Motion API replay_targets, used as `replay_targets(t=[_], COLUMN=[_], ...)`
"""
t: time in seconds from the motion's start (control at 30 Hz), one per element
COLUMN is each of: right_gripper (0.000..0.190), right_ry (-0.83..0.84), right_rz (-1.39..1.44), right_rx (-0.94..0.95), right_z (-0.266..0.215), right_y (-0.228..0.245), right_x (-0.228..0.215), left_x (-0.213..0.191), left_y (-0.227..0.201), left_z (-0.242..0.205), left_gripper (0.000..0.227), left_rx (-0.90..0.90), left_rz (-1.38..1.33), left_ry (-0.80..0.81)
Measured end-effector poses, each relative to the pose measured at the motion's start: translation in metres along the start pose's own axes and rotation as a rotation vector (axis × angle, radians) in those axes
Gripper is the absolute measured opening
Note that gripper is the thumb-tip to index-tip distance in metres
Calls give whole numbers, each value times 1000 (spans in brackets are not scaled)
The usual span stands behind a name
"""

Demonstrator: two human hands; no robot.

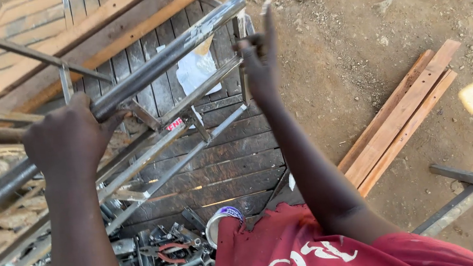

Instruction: Assembling a metal frame by manually positioning and fitting metal bars together on a fabrication floor.

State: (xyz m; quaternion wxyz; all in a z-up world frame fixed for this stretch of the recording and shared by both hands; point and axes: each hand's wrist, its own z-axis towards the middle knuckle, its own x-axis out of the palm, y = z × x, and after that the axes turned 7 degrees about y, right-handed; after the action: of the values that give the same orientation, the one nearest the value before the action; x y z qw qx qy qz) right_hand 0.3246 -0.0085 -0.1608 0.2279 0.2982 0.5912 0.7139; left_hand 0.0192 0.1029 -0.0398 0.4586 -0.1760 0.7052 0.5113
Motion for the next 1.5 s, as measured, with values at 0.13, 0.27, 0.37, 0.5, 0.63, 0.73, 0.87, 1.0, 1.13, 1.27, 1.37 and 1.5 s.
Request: replay_targets(t=[0.13,0.27,0.37,0.5,0.63,0.73,0.87,1.0,1.13,1.27,1.37,1.5], right_gripper=[82,63,40,44,44,50,57,61,62,63,65,68], right_ry=[-69,-24,130,319,320,359,496,590,721,780,630,394], right_rz=[-11,335,824,1165,1178,1203,1249,1437,1492,1516,1469,1312], right_rx=[49,151,201,219,226,210,185,195,175,156,212,328], right_z=[-3,-21,-35,-53,-58,-62,-66,-73,-76,-77,-78,-80], right_y=[-19,-27,-47,-43,-22,-4,17,40,60,71,74,69], right_x=[-55,-99,-129,-146,-149,-149,-151,-152,-155,-153,-151,-141], left_x=[3,10,10,30,37,32,29,40,52,52,45,52], left_y=[1,2,3,7,10,10,8,9,11,8,3,4], left_z=[-2,-2,-3,-2,-1,-1,-1,-3,0,-2,0,2], left_gripper=[71,76,78,83,81,85,76,78,74,71,76,93], left_rx=[-17,-14,-14,-40,-34,25,65,72,73,96,96,-58], left_rz=[-1,89,135,199,275,206,-128,-423,-337,-416,-400,-70], left_ry=[4,-48,-60,-45,-118,-63,-28,-114,-201,-230,-239,-283])
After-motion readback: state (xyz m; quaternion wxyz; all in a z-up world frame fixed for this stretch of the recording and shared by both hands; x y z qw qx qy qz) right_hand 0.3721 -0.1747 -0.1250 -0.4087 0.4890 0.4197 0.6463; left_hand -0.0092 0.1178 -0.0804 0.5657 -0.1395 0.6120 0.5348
